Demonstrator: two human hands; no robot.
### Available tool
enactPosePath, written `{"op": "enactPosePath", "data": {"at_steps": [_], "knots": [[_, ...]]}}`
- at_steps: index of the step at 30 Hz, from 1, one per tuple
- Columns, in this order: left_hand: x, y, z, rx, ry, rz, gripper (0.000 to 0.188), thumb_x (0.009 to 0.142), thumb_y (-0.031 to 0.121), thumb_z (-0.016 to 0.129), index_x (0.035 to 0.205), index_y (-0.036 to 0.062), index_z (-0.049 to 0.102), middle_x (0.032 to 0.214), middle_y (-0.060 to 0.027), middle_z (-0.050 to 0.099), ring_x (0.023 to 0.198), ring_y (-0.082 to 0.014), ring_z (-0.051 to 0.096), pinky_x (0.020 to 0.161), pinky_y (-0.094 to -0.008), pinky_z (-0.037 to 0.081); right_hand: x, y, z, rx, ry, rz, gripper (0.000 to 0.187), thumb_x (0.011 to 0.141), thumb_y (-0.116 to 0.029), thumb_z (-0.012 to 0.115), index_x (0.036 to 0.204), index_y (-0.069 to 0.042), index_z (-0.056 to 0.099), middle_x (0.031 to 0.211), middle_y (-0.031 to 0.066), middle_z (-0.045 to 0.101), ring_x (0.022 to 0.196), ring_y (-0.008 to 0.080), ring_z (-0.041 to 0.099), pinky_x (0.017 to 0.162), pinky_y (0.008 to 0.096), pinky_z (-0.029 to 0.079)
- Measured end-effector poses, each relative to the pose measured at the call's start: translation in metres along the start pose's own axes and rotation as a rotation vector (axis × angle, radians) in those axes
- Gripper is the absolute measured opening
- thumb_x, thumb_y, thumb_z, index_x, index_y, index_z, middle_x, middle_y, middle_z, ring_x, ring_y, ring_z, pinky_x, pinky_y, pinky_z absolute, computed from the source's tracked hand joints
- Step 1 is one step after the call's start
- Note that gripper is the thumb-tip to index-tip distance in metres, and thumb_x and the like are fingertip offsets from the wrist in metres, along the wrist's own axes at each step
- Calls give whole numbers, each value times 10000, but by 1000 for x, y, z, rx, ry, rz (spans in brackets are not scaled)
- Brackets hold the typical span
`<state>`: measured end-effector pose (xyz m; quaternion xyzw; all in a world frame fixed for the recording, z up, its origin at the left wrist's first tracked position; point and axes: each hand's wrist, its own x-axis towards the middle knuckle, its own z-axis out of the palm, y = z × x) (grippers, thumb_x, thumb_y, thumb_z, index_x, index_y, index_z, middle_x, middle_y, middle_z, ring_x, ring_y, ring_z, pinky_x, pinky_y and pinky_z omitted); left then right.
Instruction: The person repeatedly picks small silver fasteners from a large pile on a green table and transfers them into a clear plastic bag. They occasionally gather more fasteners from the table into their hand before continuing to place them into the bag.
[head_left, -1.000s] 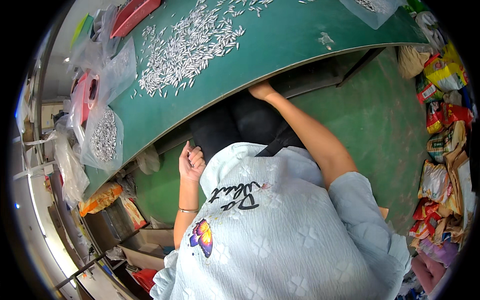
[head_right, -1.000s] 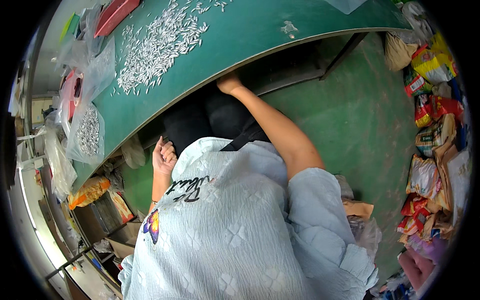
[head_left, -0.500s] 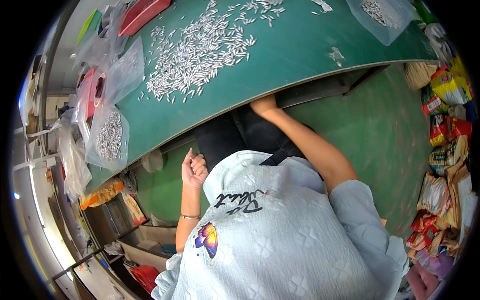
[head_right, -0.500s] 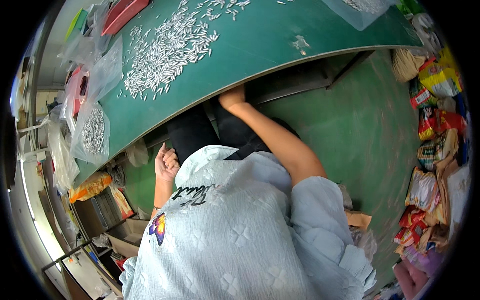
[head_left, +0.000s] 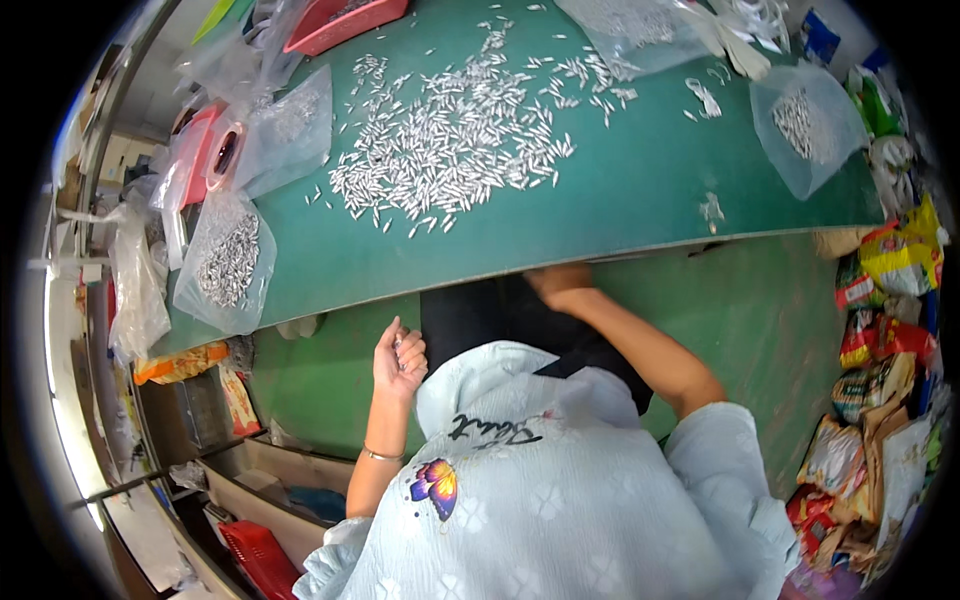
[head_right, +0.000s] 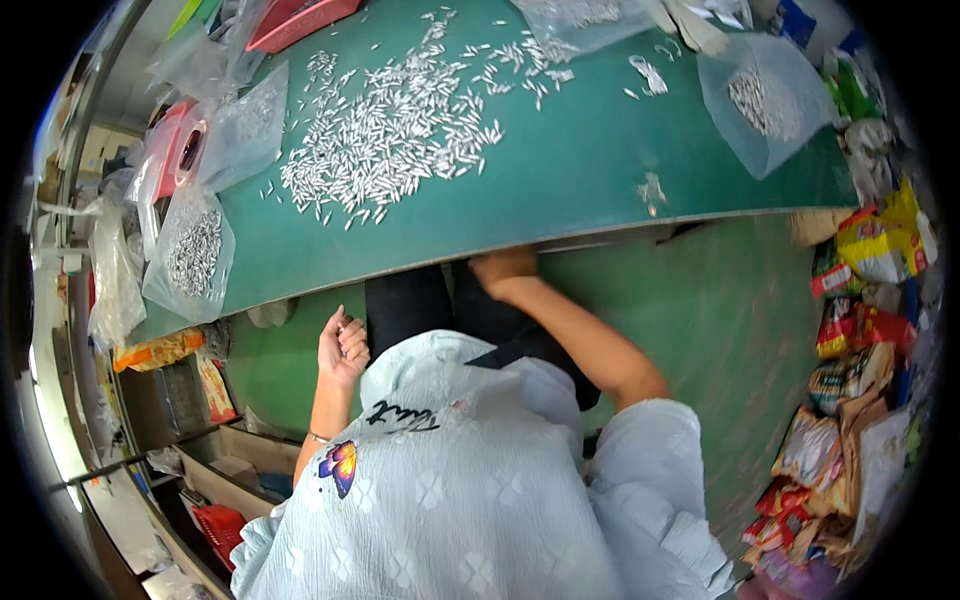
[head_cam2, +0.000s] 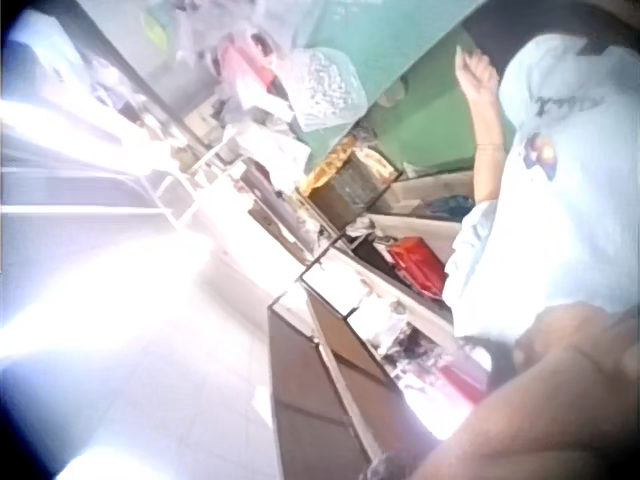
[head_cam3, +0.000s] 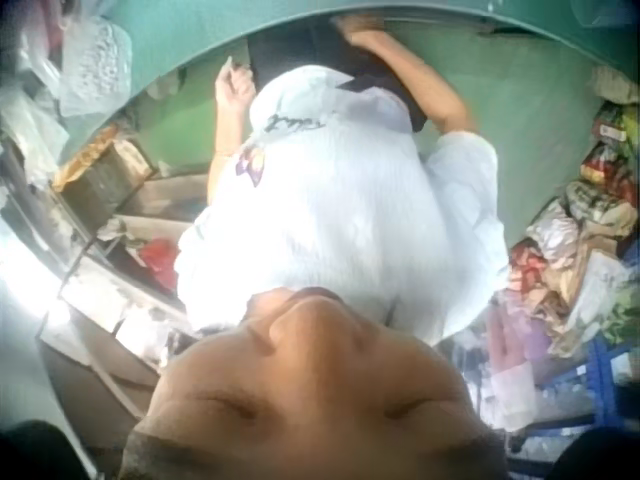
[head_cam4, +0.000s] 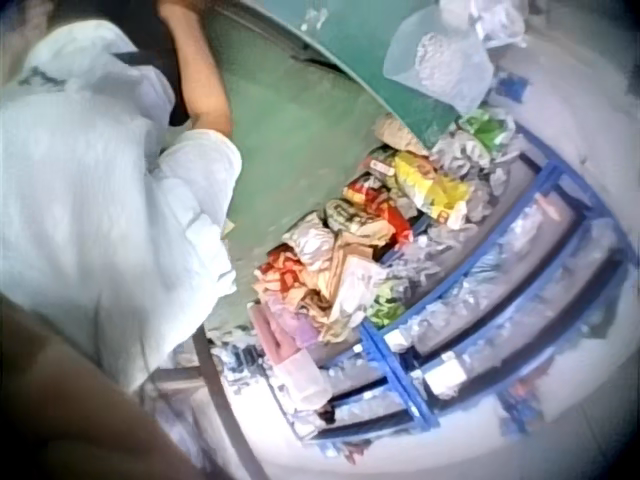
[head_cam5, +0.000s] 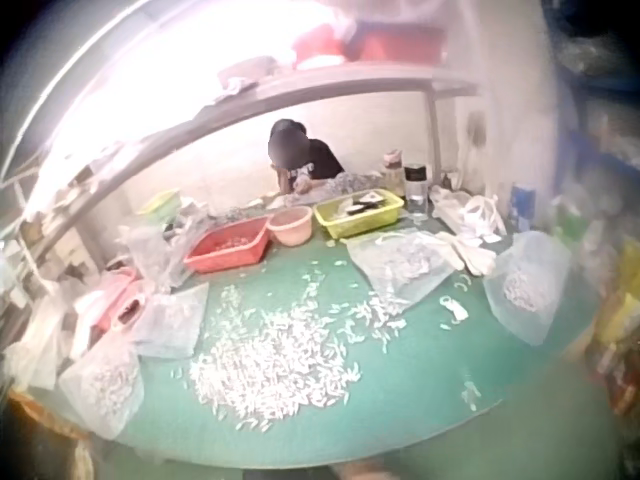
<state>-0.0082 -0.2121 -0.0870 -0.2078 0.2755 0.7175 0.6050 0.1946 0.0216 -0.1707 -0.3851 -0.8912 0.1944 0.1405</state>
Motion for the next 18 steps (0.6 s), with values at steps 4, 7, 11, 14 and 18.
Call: {"op": "enactPosePath", "data": {"at_steps": [4,7,11,14,18], "knots": [[0,-11,50,26,83,-135,379,994,265,506,659,90,518,546,17,328,415,-70,269,331,-202,201,24,155,5,-52,99,-48,360,865,-202,546,1192,-74,624,1240,177,599,1161,374,541,994,497,409],[-10,-30,74,115,41,-282,343,989,279,530,718,73,560,557,25,337,425,-53,270,333,-186,196,-4,114,-35,-237,-157,84,353,846,-159,564,1183,-70,623,1224,198,600,1160,383,541,984,491,417],[-3,-63,127,342,-86,-388,291,992,249,532,1077,-19,605,655,25,404,502,-52,327,427,-194,290,-40,23,-146,327,-763,-70,347,902,-251,602,1177,-40,616,1195,205,609,1127,366,577,907,487,474],[17,-83,136,378,-211,-489,352,990,222,528,1230,-32,564,835,-1,539,692,-80,490,574,-207,409,3,-12,-213,744,-610,-89,318,865,-163,661,1156,-40,628,1119,156,623,996,329,595,848,437,477],[61,-109,123,267,-190,-556,384,992,174,488,1286,-73,502,1159,-146,612,1073,-227,599,960,-334,490,71,-27,-213,349,21,-175,439,800,-166,727,1208,-62,602,1314,120,500,1174,320,445,965,399,377]]}}
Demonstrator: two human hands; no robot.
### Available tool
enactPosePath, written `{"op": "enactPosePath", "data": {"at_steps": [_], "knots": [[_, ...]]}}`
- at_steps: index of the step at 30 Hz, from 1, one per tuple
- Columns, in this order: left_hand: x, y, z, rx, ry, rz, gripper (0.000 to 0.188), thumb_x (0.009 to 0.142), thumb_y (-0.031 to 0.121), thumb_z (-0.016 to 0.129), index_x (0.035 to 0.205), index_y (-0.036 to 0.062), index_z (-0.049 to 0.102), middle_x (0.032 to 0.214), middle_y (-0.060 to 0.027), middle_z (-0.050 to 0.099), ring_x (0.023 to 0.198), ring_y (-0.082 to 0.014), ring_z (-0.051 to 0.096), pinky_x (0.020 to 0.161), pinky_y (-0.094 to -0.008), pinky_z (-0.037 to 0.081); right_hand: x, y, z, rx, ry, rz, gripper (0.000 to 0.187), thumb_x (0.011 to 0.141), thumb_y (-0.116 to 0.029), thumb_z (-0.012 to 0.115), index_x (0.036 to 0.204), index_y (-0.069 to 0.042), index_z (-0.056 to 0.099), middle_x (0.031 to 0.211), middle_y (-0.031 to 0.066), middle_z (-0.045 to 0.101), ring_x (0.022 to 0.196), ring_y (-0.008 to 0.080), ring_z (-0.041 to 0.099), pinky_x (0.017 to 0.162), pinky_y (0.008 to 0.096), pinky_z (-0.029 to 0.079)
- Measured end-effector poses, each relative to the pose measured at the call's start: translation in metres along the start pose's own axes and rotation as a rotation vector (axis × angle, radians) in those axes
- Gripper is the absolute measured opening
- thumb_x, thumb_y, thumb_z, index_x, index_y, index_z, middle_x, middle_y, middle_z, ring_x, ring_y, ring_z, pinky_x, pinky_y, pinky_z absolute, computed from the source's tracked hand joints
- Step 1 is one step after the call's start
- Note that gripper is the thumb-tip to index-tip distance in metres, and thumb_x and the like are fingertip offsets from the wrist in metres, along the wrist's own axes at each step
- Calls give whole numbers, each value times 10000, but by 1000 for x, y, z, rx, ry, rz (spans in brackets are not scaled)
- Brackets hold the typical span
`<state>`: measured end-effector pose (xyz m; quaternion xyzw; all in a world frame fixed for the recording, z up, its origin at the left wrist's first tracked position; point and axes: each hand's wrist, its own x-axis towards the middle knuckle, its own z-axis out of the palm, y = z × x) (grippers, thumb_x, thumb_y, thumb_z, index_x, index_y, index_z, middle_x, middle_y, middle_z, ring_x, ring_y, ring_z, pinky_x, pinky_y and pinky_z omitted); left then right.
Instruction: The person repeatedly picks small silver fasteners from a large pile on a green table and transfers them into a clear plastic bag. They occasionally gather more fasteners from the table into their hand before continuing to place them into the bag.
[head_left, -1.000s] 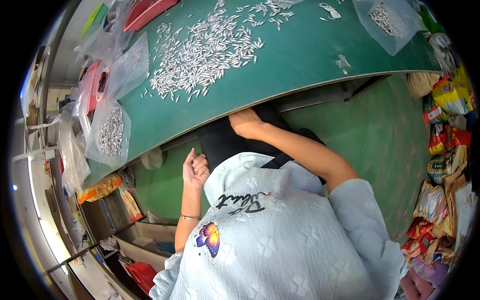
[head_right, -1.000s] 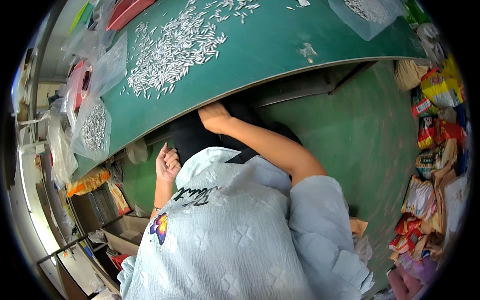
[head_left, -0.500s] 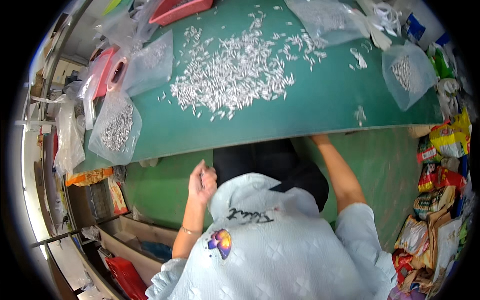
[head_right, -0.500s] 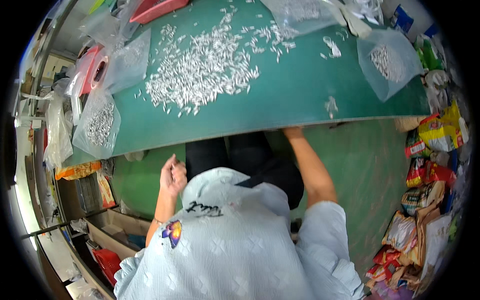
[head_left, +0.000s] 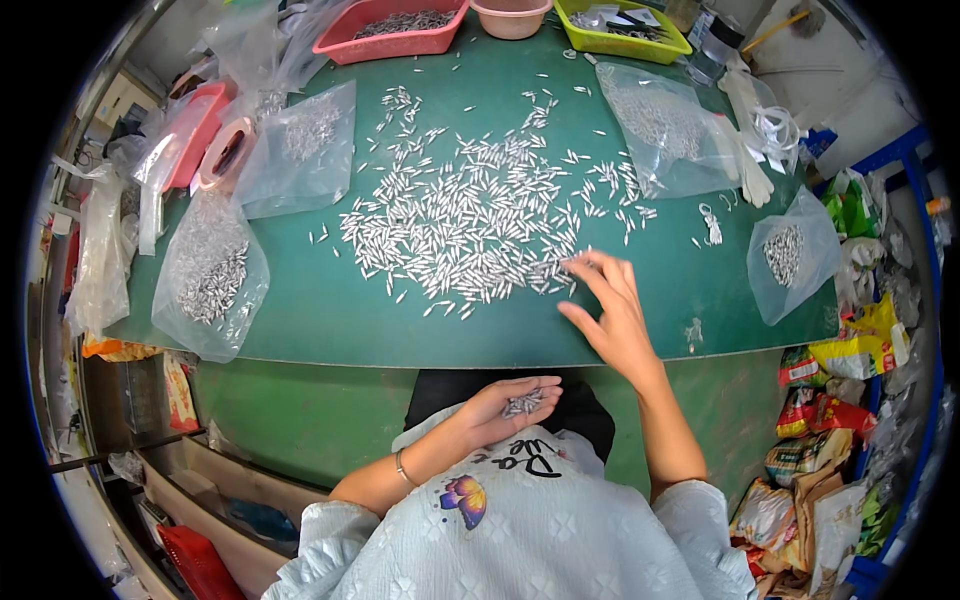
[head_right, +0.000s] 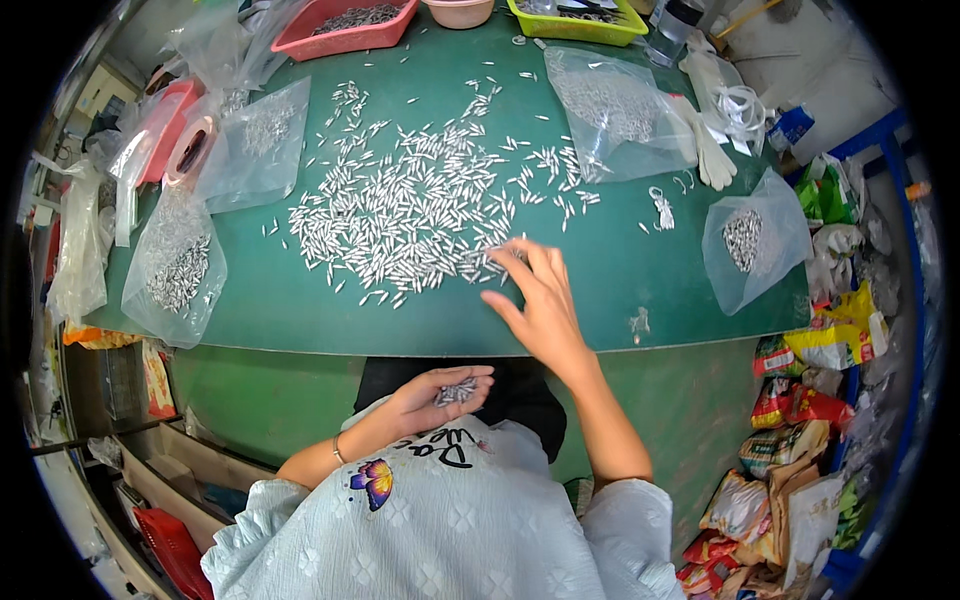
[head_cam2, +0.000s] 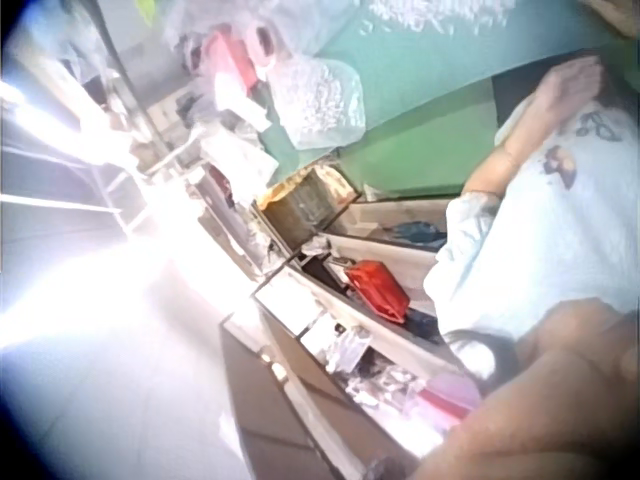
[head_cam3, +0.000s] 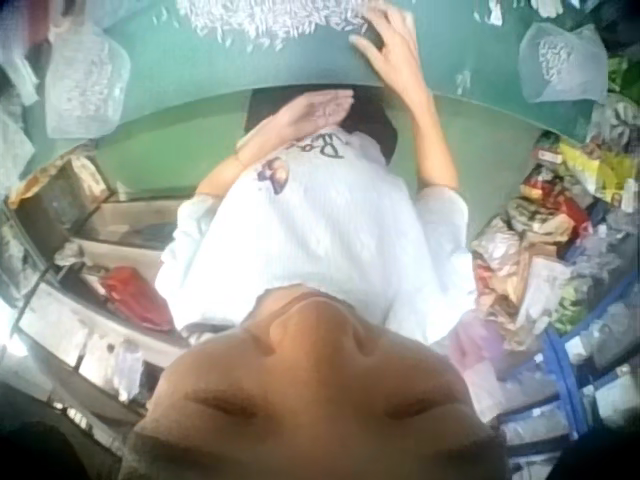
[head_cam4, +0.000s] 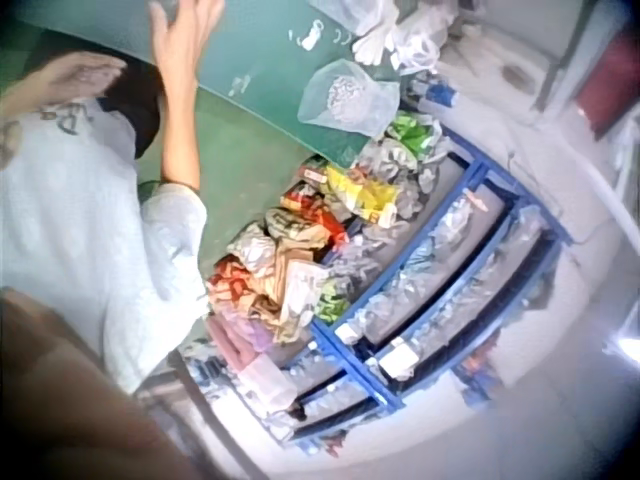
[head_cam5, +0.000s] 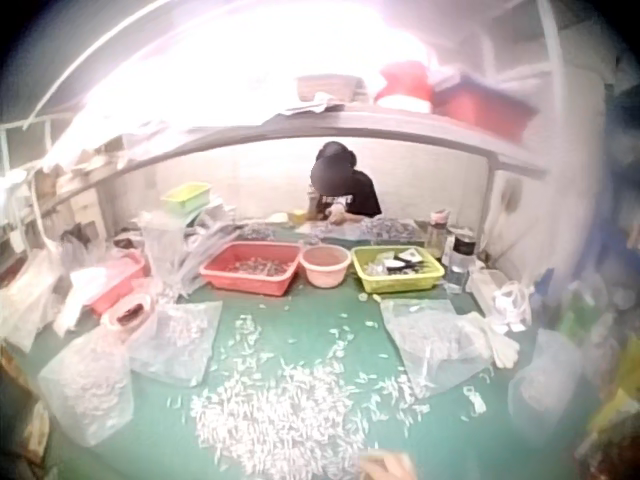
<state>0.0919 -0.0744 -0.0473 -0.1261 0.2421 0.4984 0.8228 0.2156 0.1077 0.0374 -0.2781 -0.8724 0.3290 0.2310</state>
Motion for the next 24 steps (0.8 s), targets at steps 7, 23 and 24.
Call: {"op": "enactPosePath", "data": {"at_steps": [7,23,24], "knots": [[20,17,9,-24,-128,-130,488,1012,179,366,1392,-125,342,1458,-274,369,1351,-362,399,1140,-433,330,25,23,23,-171,-127,-102,528,779,-264,756,1252,-102,584,1432,106,425,1354,371,321,1082,494,270],[37,26,10,-94,-244,-159,658,1025,453,269,1439,-57,306,1465,-289,345,1357,-383,381,1129,-451,333,3,24,26,-38,-45,-47,287,751,-16,730,1025,-43,647,1211,92,590,1209,334,498,993,423,398],[37,26,10,-108,-251,-166,653,1025,455,266,1447,-43,300,1470,-297,329,1367,-387,364,1138,-460,318,-3,24,27,-18,-26,-37,275,743,4,729,1004,-38,653,1198,92,602,1198,336,510,987,419,408]]}}
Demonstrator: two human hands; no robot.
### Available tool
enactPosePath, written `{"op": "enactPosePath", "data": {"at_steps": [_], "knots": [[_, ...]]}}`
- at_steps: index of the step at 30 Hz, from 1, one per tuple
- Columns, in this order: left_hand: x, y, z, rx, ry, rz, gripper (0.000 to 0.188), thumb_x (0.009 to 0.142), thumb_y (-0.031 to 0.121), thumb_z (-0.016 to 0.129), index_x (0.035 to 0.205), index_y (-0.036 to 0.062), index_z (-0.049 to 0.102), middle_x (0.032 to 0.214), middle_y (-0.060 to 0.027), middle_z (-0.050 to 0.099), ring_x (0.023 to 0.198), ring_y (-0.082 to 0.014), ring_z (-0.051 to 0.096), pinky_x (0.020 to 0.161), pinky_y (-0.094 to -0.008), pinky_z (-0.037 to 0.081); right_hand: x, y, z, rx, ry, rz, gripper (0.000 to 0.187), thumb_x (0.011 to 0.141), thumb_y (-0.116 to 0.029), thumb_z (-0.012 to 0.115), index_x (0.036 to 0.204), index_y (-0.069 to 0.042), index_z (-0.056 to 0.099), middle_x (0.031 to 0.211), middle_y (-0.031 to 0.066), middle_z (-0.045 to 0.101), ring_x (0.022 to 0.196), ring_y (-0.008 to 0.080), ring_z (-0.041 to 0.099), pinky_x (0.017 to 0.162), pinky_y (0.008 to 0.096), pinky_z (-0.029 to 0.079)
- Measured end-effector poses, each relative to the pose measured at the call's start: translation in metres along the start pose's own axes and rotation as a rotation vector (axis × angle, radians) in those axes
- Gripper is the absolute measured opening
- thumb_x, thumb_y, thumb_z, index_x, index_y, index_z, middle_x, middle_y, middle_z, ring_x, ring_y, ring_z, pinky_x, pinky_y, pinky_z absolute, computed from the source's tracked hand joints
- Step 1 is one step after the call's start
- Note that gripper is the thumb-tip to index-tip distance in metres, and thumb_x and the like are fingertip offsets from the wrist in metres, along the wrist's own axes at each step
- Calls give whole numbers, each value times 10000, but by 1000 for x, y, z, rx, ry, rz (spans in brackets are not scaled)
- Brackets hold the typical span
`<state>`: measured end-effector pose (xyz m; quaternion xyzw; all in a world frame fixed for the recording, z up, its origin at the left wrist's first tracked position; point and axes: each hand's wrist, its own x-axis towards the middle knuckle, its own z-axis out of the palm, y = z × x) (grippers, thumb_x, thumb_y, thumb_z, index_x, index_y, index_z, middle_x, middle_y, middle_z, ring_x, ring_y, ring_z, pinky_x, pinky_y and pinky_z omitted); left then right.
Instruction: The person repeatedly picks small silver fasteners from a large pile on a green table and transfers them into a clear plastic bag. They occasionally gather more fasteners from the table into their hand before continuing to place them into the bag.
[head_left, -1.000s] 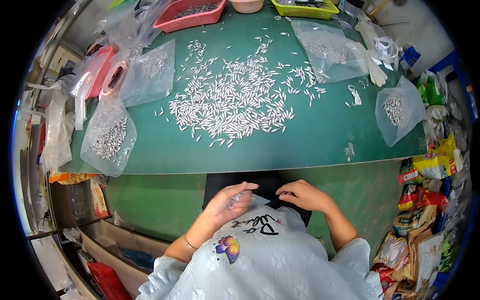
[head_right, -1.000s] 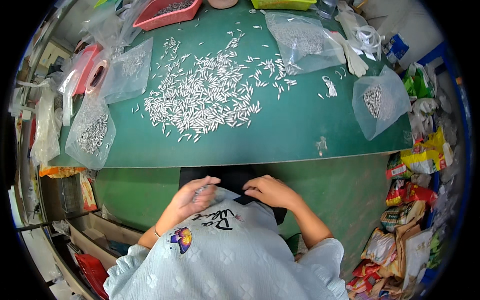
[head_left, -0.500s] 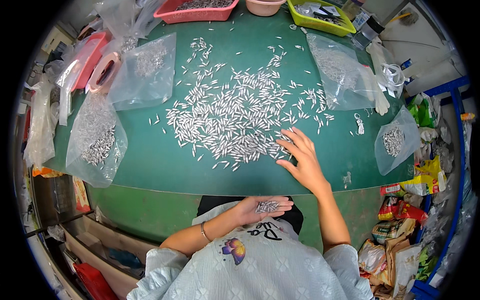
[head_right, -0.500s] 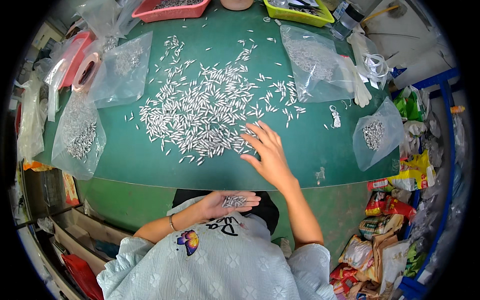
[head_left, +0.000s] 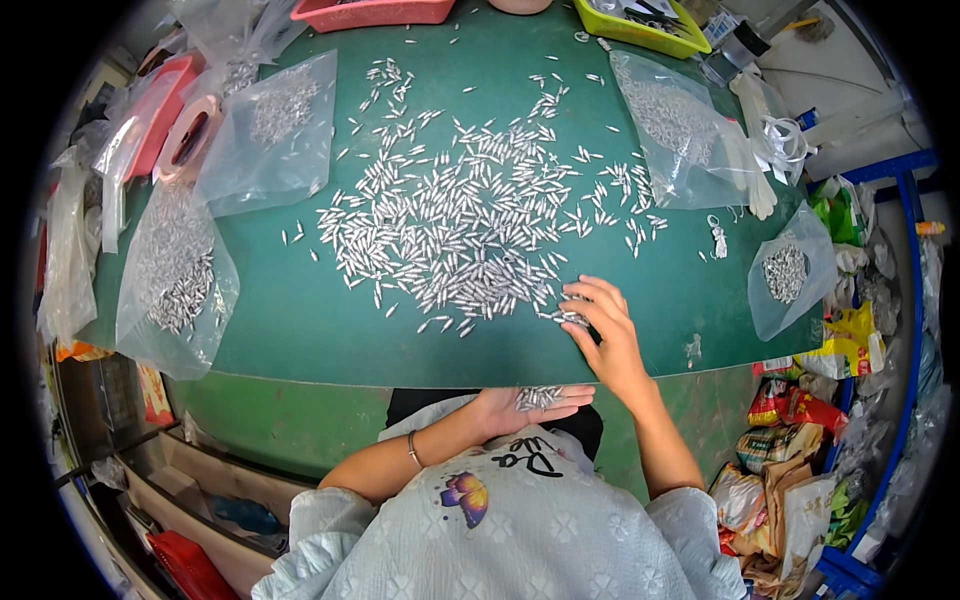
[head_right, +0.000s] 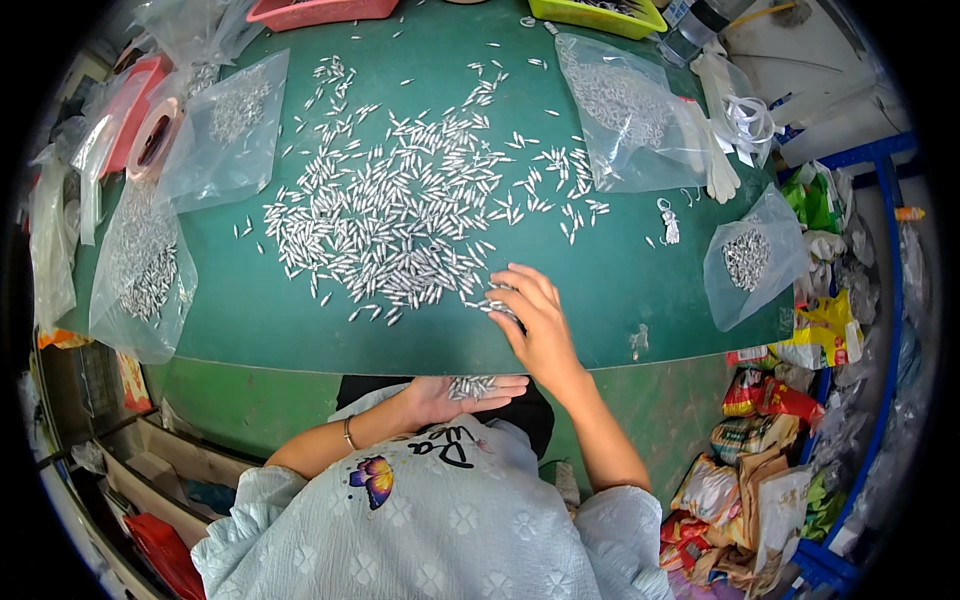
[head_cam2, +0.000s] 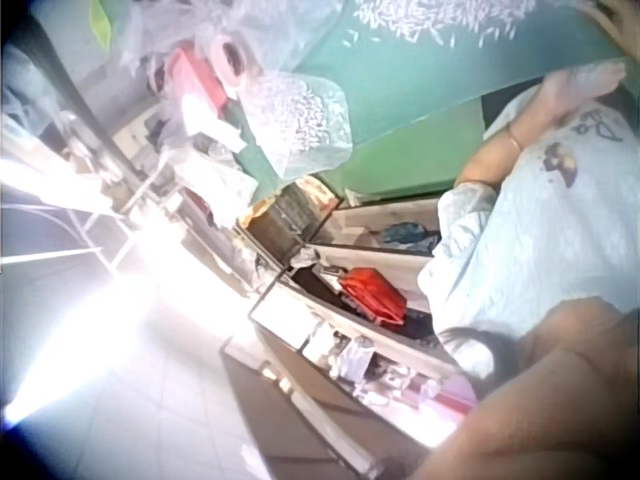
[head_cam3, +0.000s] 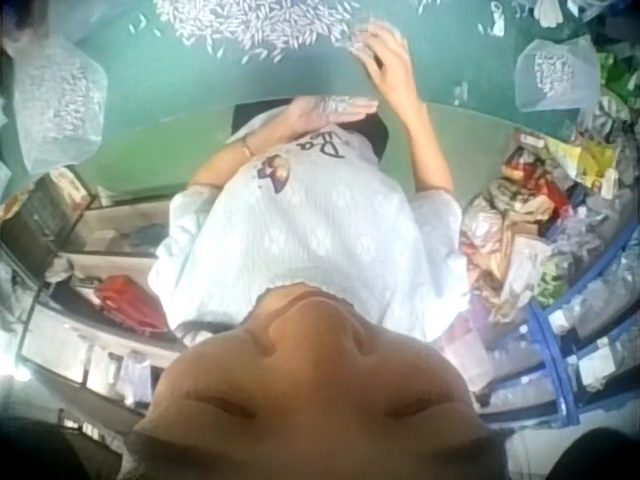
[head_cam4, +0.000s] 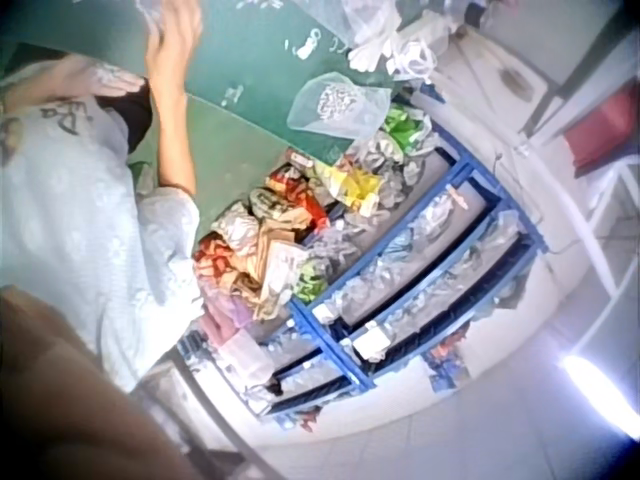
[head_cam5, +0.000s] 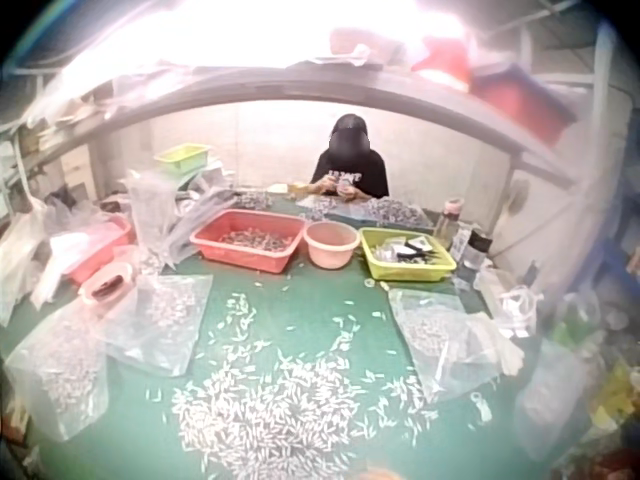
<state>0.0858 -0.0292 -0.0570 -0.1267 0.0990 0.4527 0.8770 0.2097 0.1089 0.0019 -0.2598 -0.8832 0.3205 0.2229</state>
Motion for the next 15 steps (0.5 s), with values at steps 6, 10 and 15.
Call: {"op": "enactPosePath", "data": {"at_steps": [6,10,15], "knots": [[8,-9,-19,-112,-179,71,612,1013,464,310,1438,26,348,1468,-279,342,1381,-379,342,1150,-526,267,-17,-12,2,48,11,20,232,756,45,695,976,-15,649,1160,105,612,1174,340,525,956,410,434],[9,-11,-4,-230,-67,119,548,1001,451,368,1402,80,411,1452,-205,404,1359,-356,379,1145,-538,273,-33,-20,4,59,10,33,228,762,70,669,979,-1,649,1162,125,609,1176,352,526,962,418,431],[21,-22,-41,-486,-416,147,537,983,433,408,1387,79,423,1446,-184,416,1347,-345,393,1151,-527,267,-55,-36,9,93,-26,10,245,779,51,657,1017,0,644,1175,118,590,1201,338,509,982,428,410]]}}
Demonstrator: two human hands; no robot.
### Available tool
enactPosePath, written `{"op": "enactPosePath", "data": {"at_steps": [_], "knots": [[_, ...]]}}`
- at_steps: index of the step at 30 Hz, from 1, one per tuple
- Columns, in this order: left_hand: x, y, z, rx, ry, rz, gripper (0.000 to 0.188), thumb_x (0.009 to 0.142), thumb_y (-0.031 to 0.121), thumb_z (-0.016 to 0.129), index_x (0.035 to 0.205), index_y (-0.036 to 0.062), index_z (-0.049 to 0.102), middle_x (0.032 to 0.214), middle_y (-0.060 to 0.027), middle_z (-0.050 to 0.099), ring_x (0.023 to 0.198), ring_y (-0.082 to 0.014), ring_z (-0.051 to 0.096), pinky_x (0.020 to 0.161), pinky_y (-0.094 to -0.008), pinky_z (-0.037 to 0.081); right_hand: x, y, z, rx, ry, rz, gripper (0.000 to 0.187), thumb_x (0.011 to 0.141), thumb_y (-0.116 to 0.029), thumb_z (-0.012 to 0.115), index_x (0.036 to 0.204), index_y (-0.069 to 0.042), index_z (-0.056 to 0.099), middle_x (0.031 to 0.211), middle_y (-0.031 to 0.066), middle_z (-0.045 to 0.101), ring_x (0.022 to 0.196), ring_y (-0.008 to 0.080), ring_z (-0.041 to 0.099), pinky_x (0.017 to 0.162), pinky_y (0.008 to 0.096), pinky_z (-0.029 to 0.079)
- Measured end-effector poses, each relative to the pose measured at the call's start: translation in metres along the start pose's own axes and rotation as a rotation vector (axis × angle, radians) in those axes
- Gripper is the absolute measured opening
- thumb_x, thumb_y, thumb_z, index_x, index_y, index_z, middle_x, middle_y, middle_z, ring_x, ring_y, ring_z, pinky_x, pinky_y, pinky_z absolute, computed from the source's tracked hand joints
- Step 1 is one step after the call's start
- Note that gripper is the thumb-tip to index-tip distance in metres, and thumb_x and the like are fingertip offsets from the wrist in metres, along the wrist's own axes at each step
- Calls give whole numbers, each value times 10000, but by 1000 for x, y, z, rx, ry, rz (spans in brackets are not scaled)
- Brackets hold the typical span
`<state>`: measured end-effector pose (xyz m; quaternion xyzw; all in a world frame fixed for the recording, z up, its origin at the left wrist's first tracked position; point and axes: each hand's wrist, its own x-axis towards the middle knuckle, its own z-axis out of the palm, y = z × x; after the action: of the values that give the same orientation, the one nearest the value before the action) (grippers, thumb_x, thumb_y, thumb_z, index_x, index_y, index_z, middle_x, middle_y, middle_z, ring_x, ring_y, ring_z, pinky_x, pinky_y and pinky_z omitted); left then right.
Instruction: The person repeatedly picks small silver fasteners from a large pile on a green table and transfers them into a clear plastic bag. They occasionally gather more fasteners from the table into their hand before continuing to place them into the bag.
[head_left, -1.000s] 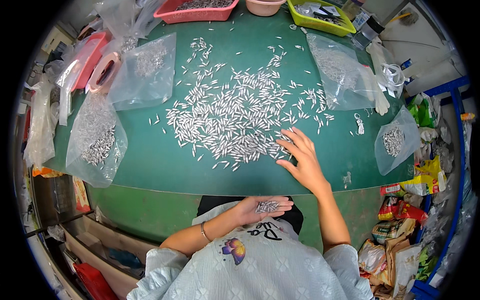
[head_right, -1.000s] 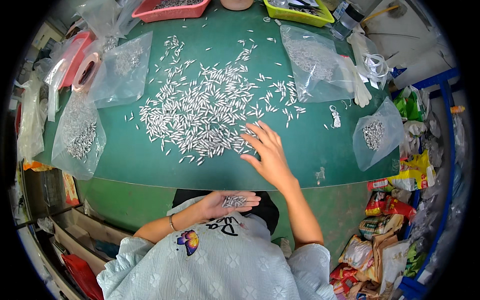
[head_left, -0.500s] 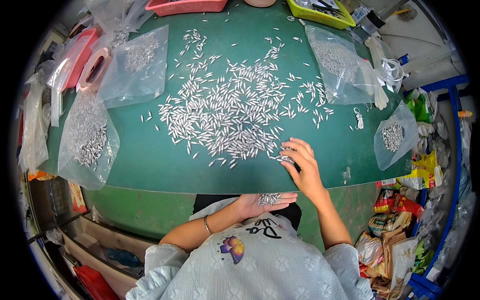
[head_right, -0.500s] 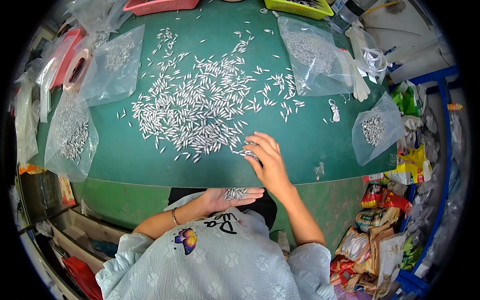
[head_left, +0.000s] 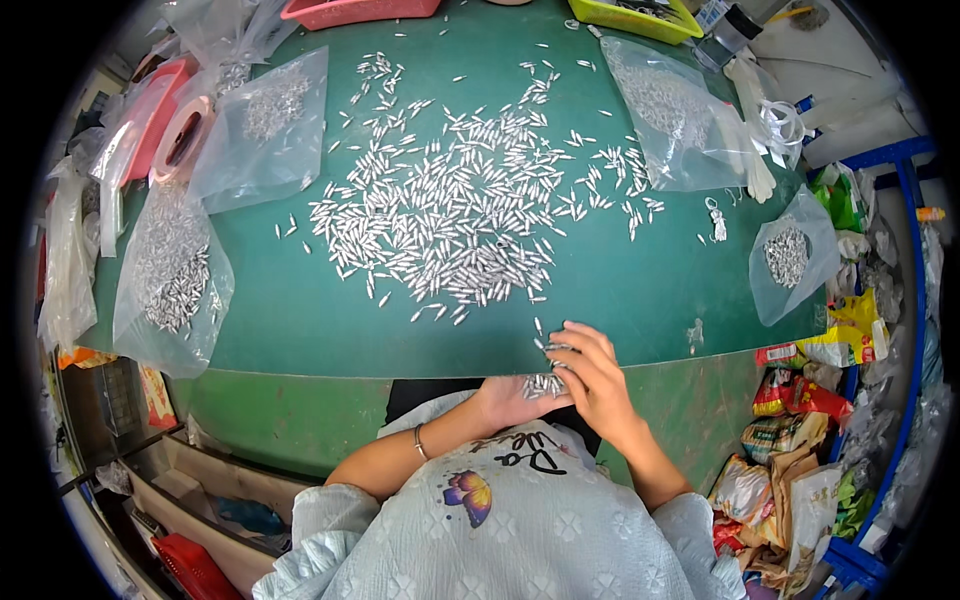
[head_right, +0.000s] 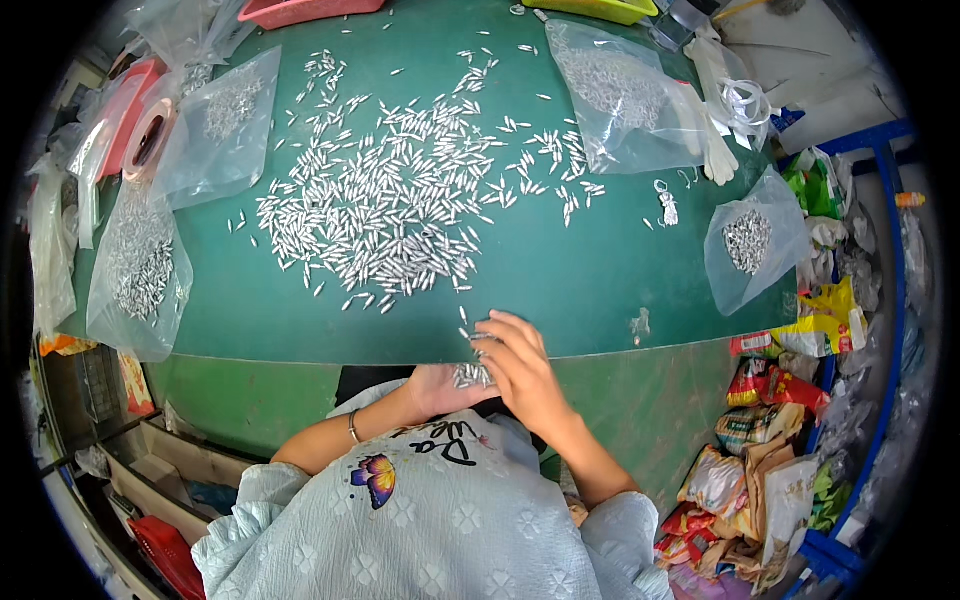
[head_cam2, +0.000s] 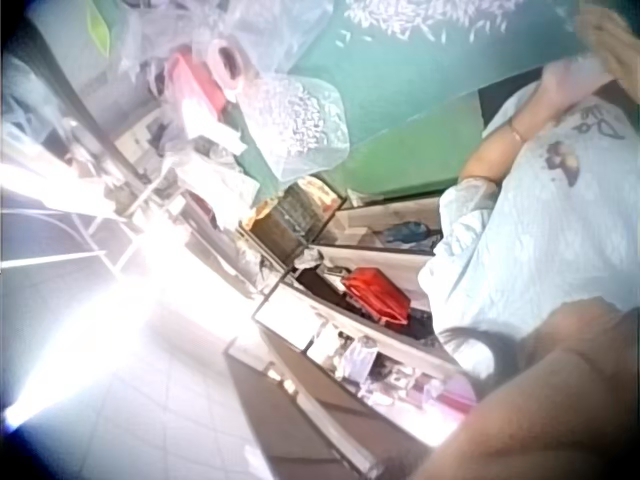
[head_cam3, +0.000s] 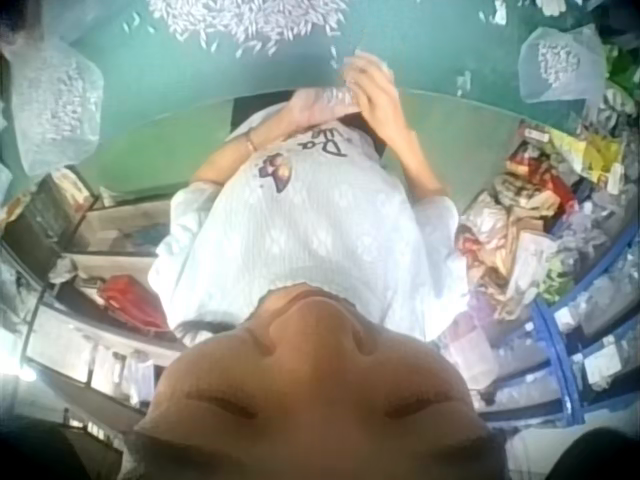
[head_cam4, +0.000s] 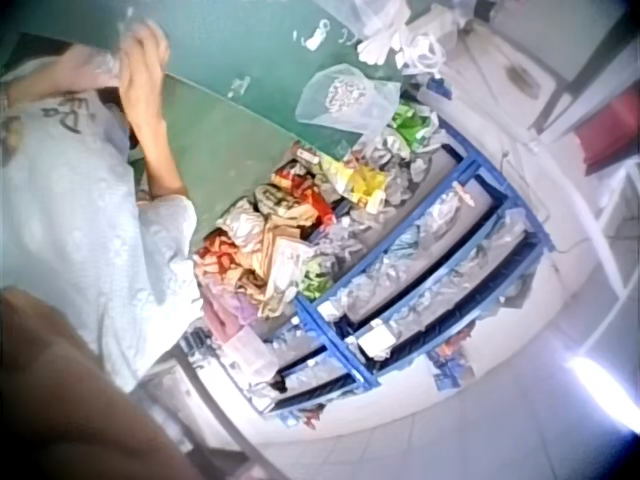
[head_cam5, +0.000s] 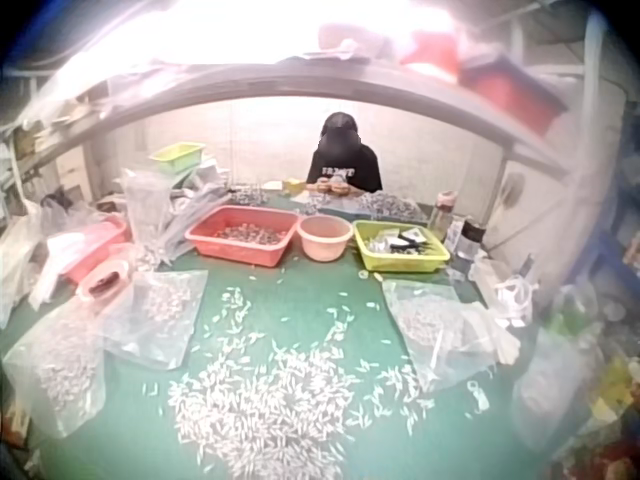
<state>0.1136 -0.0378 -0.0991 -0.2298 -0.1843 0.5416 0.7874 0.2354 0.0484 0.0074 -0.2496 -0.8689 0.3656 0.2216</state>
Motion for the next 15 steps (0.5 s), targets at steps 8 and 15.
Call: {"op": "enactPosePath", "data": {"at_steps": [8,15], "knots": [[-10,3,2,332,413,96,518,1008,386,373,1362,9,403,1393,-219,431,1288,-340,447,1097,-501,357,-15,-6,9,130,-69,-119,342,712,-42,749,1042,-26,664,1229,120,586,1229,356,499,999,469,395],[-40,5,28,258,462,149,441,1031,367,320,1320,72,477,1307,-124,532,1209,-279,532,1045,-474,418,26,-15,28,-134,-212,-207,413,782,-135,708,1161,-6,607,1338,121,521,1312,325,433,1069,488,370]]}}
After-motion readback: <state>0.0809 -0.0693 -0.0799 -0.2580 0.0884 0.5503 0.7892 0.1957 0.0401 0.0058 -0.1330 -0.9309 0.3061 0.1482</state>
